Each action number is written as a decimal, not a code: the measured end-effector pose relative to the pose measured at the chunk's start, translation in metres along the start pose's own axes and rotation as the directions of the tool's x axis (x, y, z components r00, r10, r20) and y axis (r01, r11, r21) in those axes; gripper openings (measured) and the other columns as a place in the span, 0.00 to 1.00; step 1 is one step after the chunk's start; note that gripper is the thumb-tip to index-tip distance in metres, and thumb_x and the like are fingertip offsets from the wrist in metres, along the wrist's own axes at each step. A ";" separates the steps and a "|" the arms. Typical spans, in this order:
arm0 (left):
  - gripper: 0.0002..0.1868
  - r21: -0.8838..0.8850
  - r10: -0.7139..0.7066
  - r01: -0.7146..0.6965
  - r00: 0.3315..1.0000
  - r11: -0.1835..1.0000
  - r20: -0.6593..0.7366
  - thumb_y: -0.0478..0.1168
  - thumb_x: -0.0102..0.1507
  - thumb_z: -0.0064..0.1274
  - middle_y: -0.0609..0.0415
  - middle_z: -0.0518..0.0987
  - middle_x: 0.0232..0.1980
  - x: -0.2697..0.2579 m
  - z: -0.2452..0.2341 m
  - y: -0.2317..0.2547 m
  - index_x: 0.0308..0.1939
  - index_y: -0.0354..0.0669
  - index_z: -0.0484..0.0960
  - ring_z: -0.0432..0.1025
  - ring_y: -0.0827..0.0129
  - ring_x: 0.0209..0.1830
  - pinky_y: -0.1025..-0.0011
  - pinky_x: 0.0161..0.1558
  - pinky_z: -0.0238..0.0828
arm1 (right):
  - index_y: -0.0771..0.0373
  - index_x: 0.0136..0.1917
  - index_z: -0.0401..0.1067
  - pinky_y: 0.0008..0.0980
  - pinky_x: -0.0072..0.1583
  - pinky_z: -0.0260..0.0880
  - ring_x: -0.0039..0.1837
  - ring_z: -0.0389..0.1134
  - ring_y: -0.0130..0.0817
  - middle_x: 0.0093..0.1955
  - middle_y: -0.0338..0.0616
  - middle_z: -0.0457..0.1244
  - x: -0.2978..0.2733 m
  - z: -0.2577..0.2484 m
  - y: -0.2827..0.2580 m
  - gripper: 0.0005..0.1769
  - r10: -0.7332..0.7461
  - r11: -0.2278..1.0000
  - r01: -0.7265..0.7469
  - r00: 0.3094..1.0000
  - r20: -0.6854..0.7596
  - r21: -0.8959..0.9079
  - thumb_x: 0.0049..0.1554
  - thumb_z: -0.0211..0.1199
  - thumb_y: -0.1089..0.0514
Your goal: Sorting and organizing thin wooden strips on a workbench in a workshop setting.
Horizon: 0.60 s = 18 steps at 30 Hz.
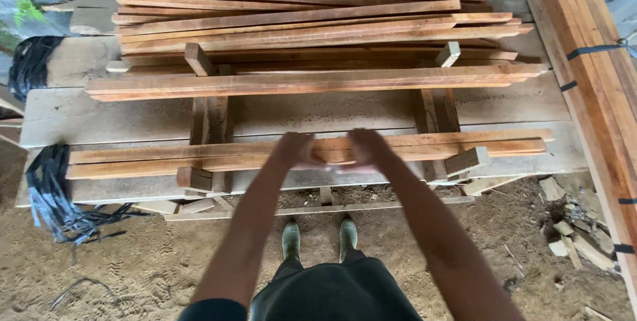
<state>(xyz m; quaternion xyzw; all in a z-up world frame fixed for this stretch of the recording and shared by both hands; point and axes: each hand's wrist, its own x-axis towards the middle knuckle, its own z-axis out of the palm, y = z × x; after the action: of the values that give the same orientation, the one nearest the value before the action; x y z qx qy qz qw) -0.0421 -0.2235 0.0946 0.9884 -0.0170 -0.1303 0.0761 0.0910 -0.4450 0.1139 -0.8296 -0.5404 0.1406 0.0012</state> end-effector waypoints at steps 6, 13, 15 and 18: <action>0.56 0.123 0.066 -0.059 0.997 0.991 -0.052 0.80 0.43 0.50 0.51 0.85 0.45 0.048 0.058 -0.004 0.66 0.50 0.69 0.82 0.53 0.44 0.54 0.45 0.78 | 0.62 0.60 0.64 0.47 0.64 0.69 0.60 0.70 0.47 0.53 0.49 0.64 0.029 0.065 0.000 0.48 -0.079 0.990 0.059 0.984 -0.160 -0.127 0.40 0.72 0.27; 0.44 -0.049 0.016 -0.021 0.994 0.999 -0.111 0.69 0.45 0.60 0.50 0.81 0.51 0.011 0.039 -0.025 0.57 0.48 0.70 0.79 0.51 0.52 0.49 0.48 0.78 | 0.62 0.59 0.71 0.46 0.59 0.73 0.55 0.73 0.49 0.51 0.53 0.68 0.002 0.041 0.017 0.52 -0.171 0.981 0.124 0.912 -0.373 -0.146 0.37 0.69 0.20; 0.47 -0.031 0.014 -0.016 0.999 0.999 -0.046 0.67 0.48 0.64 0.42 0.79 0.57 -0.014 0.029 -0.041 0.60 0.39 0.71 0.76 0.46 0.58 0.47 0.55 0.76 | 0.66 0.59 0.71 0.52 0.59 0.72 0.56 0.73 0.56 0.52 0.58 0.68 -0.017 0.034 0.039 0.51 -0.125 0.992 0.114 0.932 -0.340 -0.054 0.37 0.74 0.25; 0.46 -0.019 -0.049 0.048 0.996 0.999 -0.076 0.68 0.50 0.65 0.40 0.79 0.53 -0.058 0.018 -0.074 0.59 0.37 0.72 0.77 0.44 0.56 0.46 0.58 0.74 | 0.69 0.57 0.72 0.52 0.60 0.71 0.54 0.73 0.59 0.49 0.62 0.69 -0.043 0.065 0.119 0.47 -0.063 0.998 0.067 0.946 -0.318 0.001 0.40 0.75 0.29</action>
<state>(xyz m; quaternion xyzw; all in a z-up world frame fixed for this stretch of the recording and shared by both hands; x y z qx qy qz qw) -0.1016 -0.1501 0.0811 0.9921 0.0109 -0.0942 0.0821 0.1661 -0.5428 0.0435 -0.8232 -0.5593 0.0084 0.0977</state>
